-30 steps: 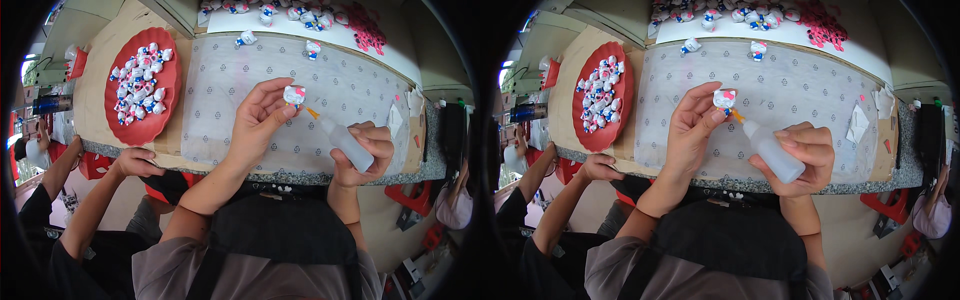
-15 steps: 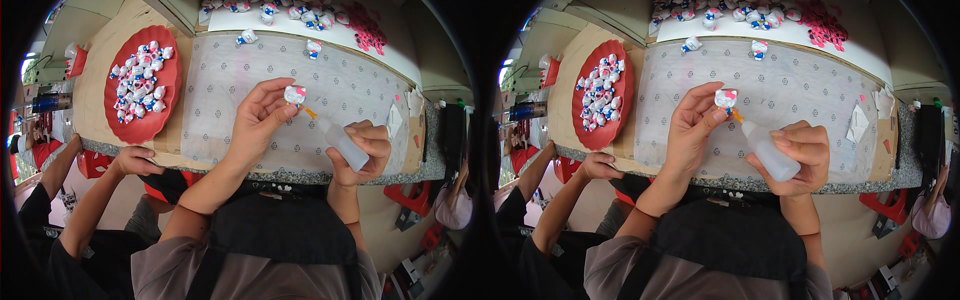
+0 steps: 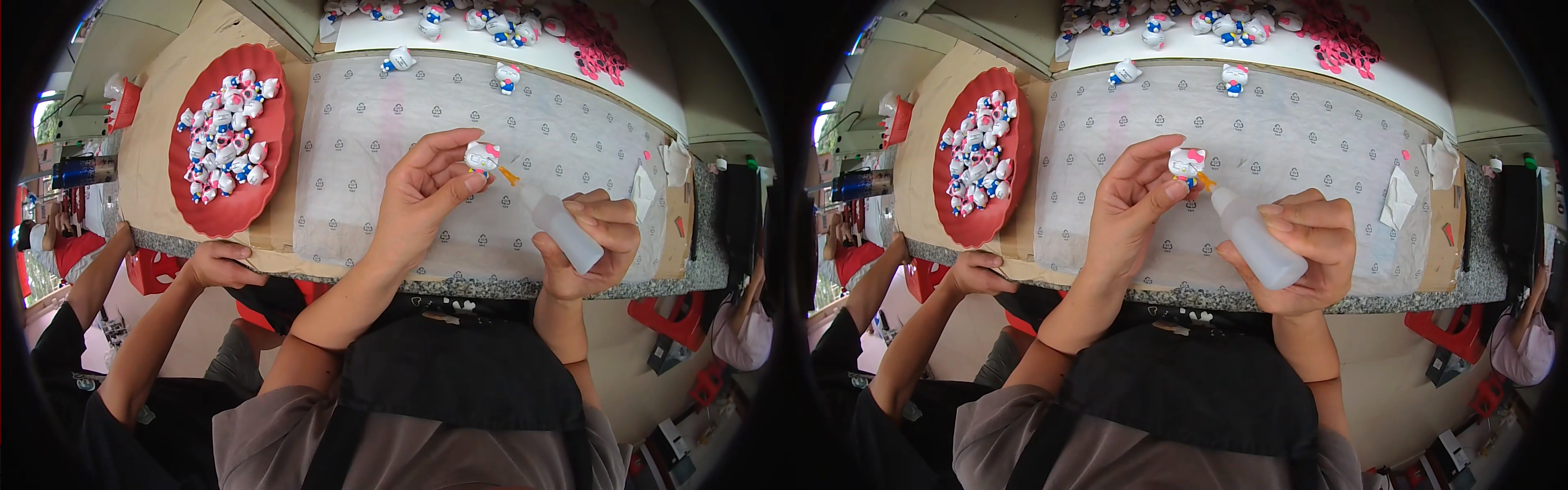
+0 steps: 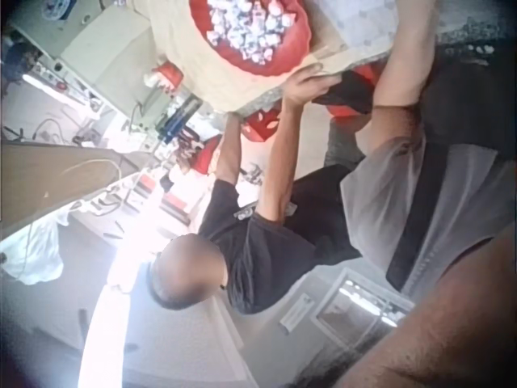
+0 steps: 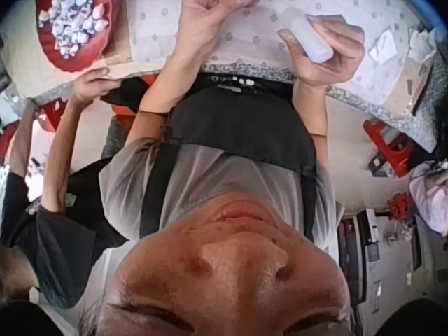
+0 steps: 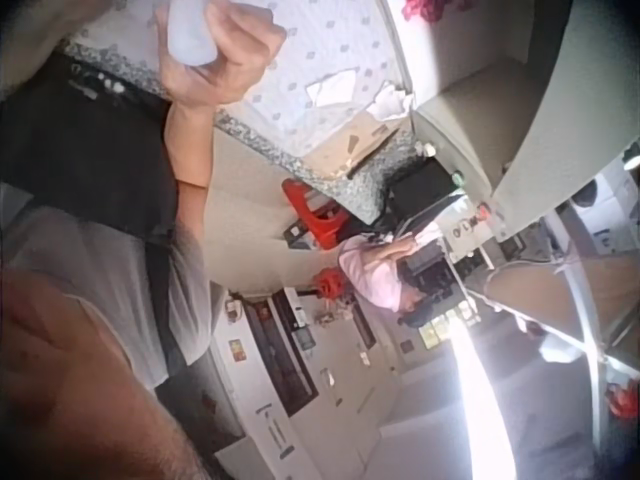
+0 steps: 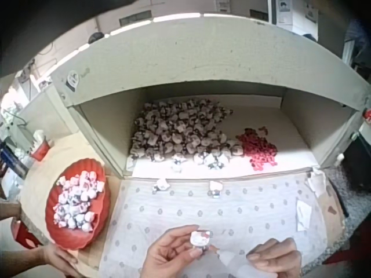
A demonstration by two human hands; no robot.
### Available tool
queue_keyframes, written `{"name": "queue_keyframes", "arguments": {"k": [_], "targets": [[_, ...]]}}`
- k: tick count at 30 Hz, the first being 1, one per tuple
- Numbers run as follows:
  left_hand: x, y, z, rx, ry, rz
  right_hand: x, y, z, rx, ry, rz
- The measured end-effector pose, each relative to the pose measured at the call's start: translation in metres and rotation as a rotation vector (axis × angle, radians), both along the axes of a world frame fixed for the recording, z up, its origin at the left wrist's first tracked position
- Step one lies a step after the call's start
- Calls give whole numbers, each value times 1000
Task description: Applying glue and attaching pink bows to Hello Kitty toy heads.
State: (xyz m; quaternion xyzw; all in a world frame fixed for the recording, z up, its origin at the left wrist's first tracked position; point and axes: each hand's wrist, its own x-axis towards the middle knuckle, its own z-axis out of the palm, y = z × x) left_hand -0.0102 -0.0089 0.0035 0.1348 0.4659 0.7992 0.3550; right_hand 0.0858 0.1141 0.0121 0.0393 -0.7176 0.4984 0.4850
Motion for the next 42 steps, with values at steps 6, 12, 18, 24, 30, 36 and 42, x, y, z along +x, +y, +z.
{"name": "queue_keyframes", "arguments": {"k": [6,12,18,24,30,36,42], "targets": [[1,0,0,-16,7,8,0,0,0,-7,-4,26],[3,1,5,-27,61,18,0,-1,0,-8,-10,24],[4,0,-2,-80,216,24,0,-5,1,-29,-36,24],[3,1,-3,-96,247,42,2,-1,3,-28,-67,42],[2,1,0,-79,179,101,5,13,6,-50,-56,-5],[-2,-3,2,26,19,159,5,72,26,-473,-424,91],[-3,-3,2,50,5,142,-48,130,6,-27,-779,-205]]}}
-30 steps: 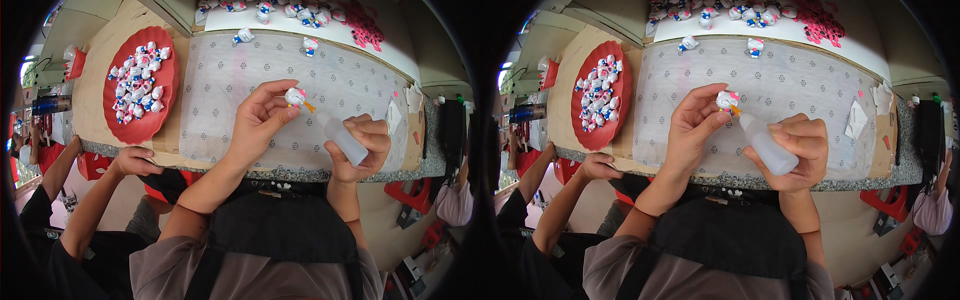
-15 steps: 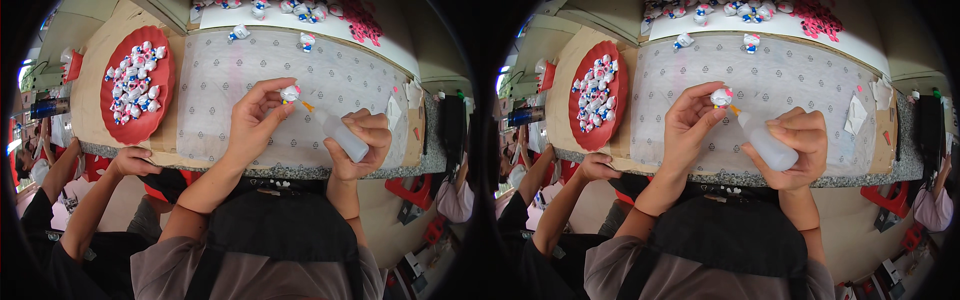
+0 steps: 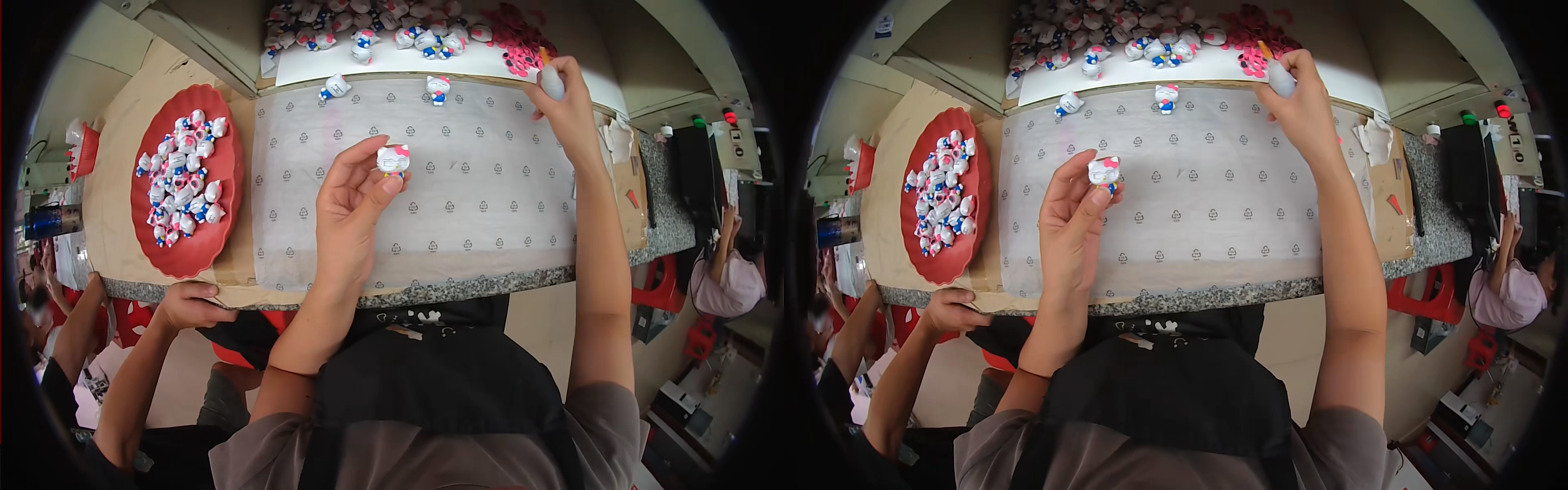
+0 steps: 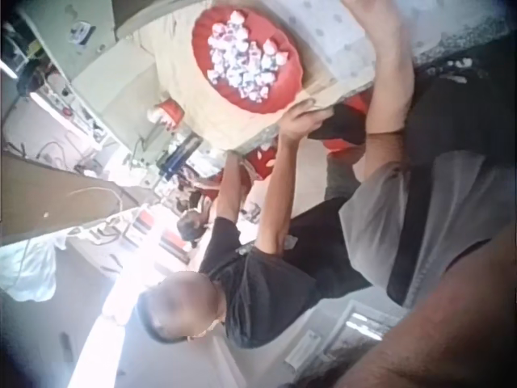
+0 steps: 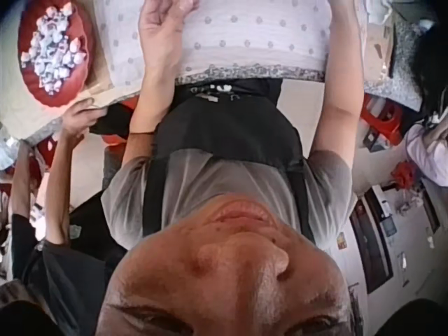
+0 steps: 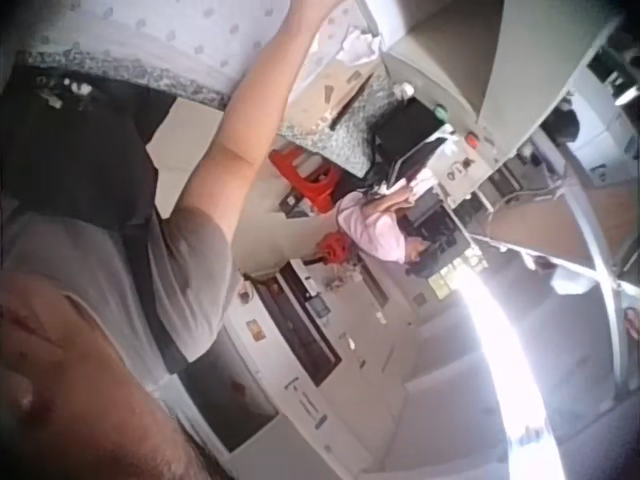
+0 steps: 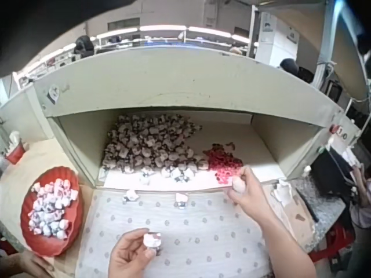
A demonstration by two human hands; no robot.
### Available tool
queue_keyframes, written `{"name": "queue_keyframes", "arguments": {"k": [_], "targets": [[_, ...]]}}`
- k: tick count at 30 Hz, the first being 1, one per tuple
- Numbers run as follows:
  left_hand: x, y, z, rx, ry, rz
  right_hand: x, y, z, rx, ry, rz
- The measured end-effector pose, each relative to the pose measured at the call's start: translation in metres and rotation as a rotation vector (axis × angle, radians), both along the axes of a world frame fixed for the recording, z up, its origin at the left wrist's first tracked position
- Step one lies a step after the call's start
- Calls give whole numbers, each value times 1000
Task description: Applying glue and attaching pink bows to Hello Kitty toy heads.
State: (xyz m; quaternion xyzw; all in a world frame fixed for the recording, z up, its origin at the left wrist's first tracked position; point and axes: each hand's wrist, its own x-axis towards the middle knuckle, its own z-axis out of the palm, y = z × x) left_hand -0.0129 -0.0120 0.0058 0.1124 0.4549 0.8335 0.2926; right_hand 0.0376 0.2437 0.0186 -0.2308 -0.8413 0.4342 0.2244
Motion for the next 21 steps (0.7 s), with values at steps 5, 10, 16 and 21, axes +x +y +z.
{"name": "queue_keyframes", "arguments": {"k": [5,10,16,21], "targets": [[0,-1,-1,2,-16,12,-24,-7,-6,573,-208,-111],[0,0,0,-2,-3,-44,-16,2,-9,590,-220,-38],[-2,-2,-2,-14,-2,-18,-8,-9,-2,343,-55,23],[2,0,-2,-47,71,-63,34,-87,30,-429,208,150]]}}
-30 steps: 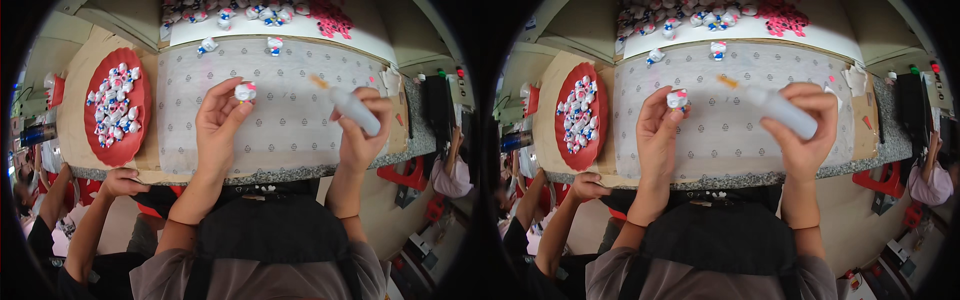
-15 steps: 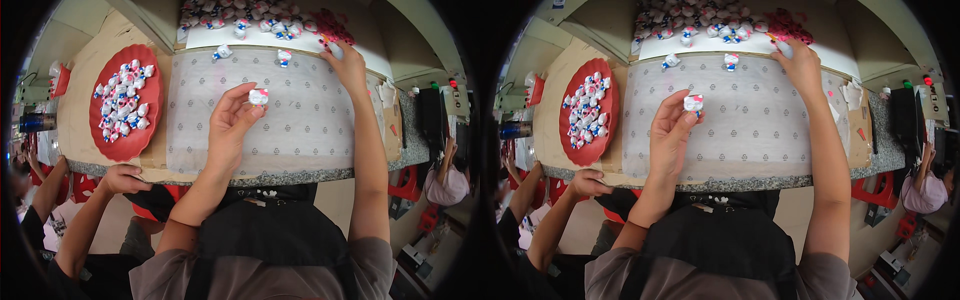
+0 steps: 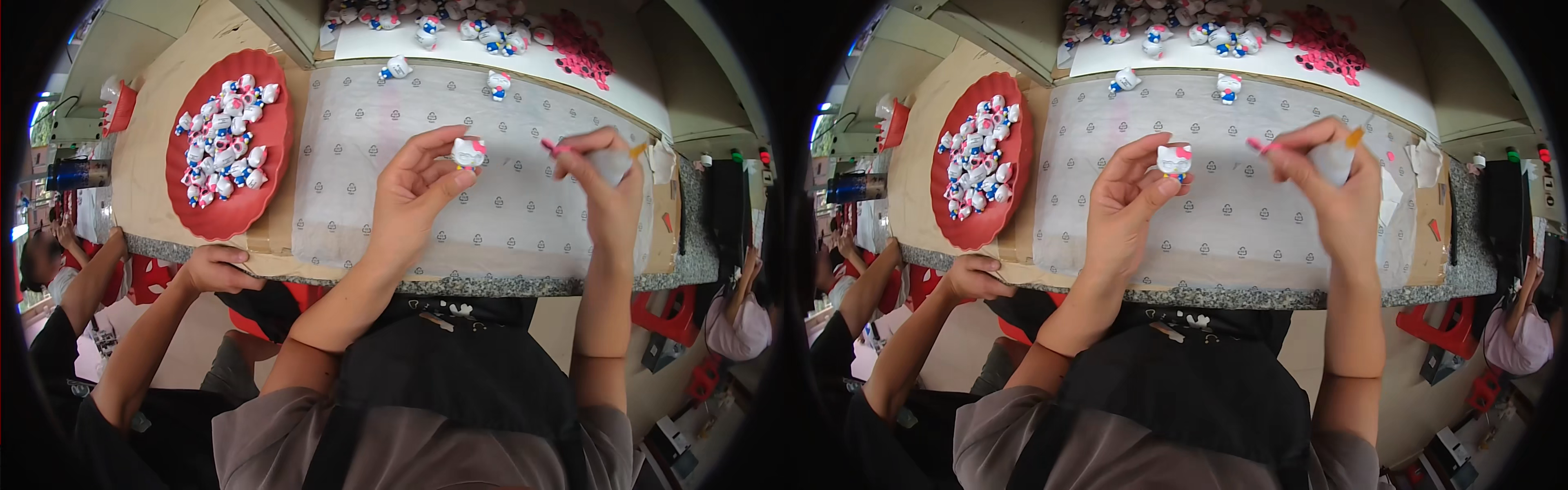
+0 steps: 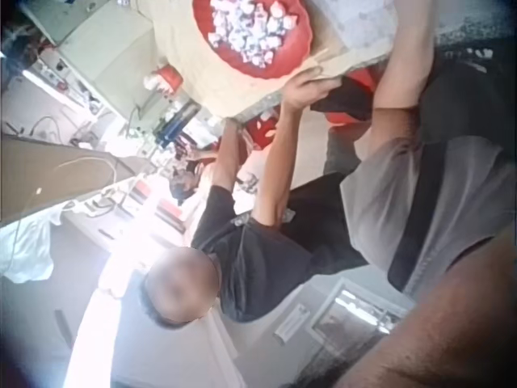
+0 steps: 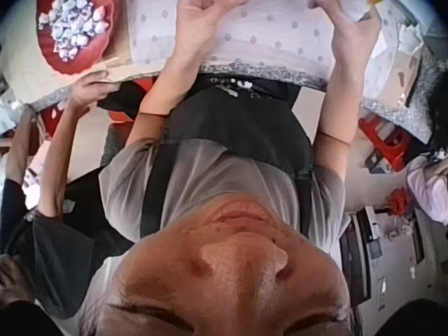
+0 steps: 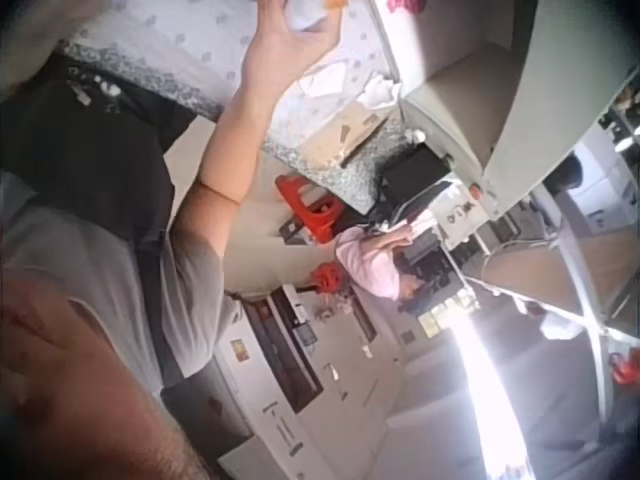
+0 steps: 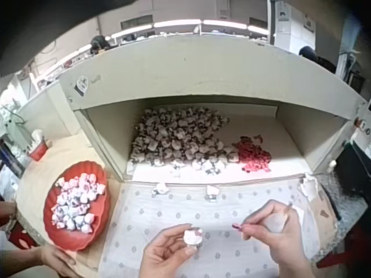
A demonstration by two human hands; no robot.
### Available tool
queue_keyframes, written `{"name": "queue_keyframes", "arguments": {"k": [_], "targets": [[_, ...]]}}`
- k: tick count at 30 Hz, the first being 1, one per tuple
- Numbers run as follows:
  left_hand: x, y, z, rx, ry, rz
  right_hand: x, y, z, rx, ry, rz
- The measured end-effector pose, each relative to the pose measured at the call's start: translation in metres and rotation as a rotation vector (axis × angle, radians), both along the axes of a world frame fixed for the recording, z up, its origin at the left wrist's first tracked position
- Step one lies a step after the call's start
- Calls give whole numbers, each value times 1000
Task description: Applying glue and attaching pink bows to Hello Kitty toy heads.
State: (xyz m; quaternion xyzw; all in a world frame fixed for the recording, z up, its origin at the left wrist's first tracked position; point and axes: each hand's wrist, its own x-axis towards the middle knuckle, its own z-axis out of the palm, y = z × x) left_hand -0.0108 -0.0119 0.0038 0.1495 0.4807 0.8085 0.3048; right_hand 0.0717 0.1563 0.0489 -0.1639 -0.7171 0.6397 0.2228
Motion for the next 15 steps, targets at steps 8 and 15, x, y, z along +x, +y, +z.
{"name": "queue_keyframes", "arguments": {"k": [8,15], "targets": [[5,2,0,-84,169,-1,-1,-44,-29,-404,41,58],[7,3,1,-149,322,6,-3,-46,-32,-351,36,42]]}}
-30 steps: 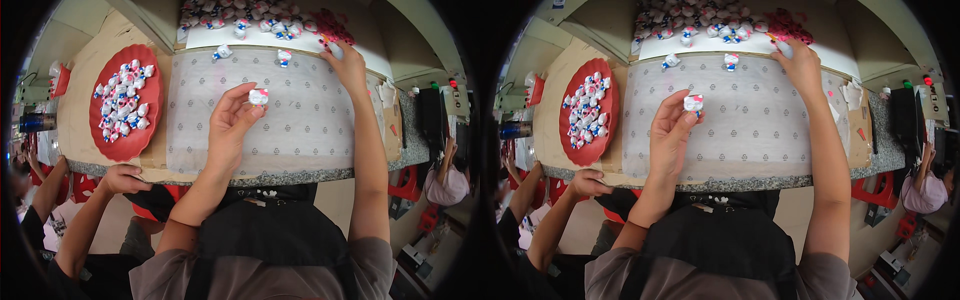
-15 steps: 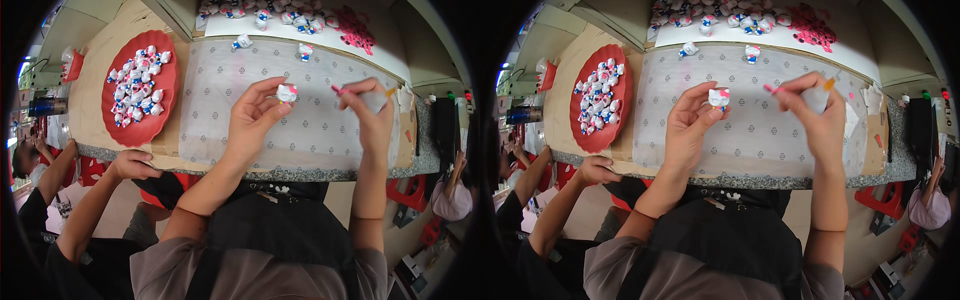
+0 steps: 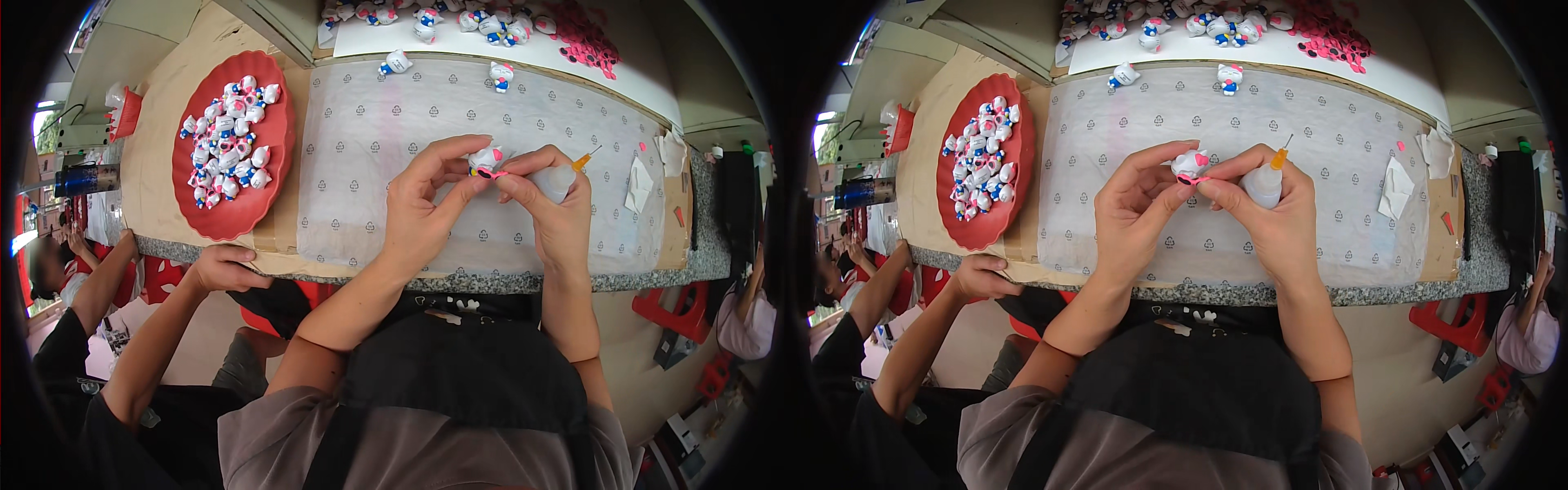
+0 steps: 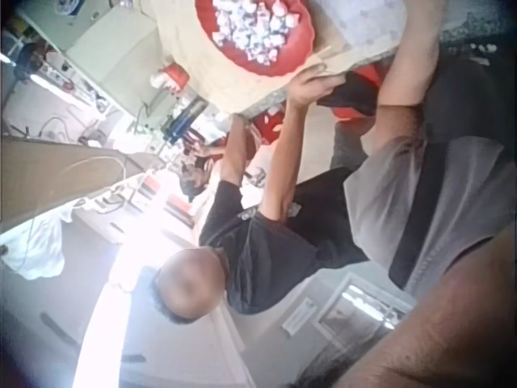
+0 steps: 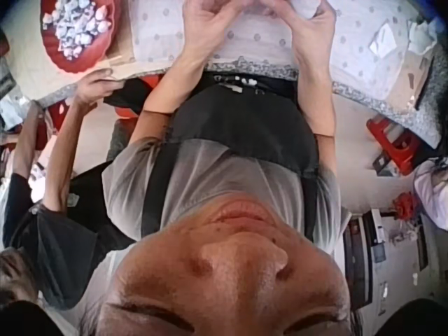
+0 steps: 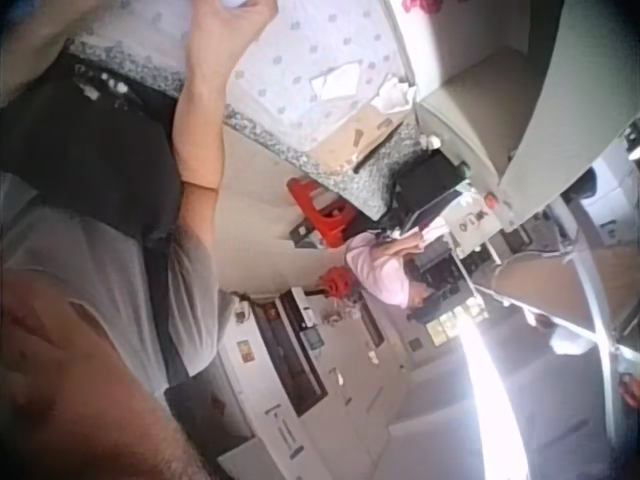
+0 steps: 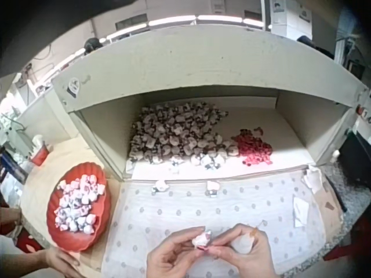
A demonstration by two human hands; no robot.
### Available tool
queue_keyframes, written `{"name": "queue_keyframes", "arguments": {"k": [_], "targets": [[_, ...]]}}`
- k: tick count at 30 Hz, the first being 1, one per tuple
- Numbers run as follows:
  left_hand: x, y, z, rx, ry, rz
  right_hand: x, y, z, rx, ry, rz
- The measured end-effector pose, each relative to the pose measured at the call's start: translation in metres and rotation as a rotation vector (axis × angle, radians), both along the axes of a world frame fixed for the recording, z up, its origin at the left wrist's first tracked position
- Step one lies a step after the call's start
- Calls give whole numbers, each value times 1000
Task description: Applying glue and attaching pink bows to Hello Kitty toy heads.
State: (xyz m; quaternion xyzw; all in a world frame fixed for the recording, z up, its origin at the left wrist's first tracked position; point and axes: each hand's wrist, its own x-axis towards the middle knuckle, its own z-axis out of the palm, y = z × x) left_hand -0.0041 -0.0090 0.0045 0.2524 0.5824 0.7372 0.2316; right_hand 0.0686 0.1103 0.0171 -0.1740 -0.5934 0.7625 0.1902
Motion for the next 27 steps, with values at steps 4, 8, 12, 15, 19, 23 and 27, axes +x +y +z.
{"name": "queue_keyframes", "arguments": {"k": [4,8,12,15,19,23,27], "targets": [[0,-1,2,53,-18,-22,-2,-1,-3,-27,8,-26],[-2,-3,-2,110,10,10,-1,-2,-4,9,46,-42],[0,-3,4,113,-187,-63,0,2,0,44,62,21],[-1,-4,4,135,-172,-77,0,1,1,54,28,98],[-2,-6,2,129,-111,-114,0,4,-2,65,56,129],[-3,-7,1,67,-86,-119,1,6,-7,162,112,117],[-4,-4,1,130,-218,-147,1,5,-6,124,65,92]]}}
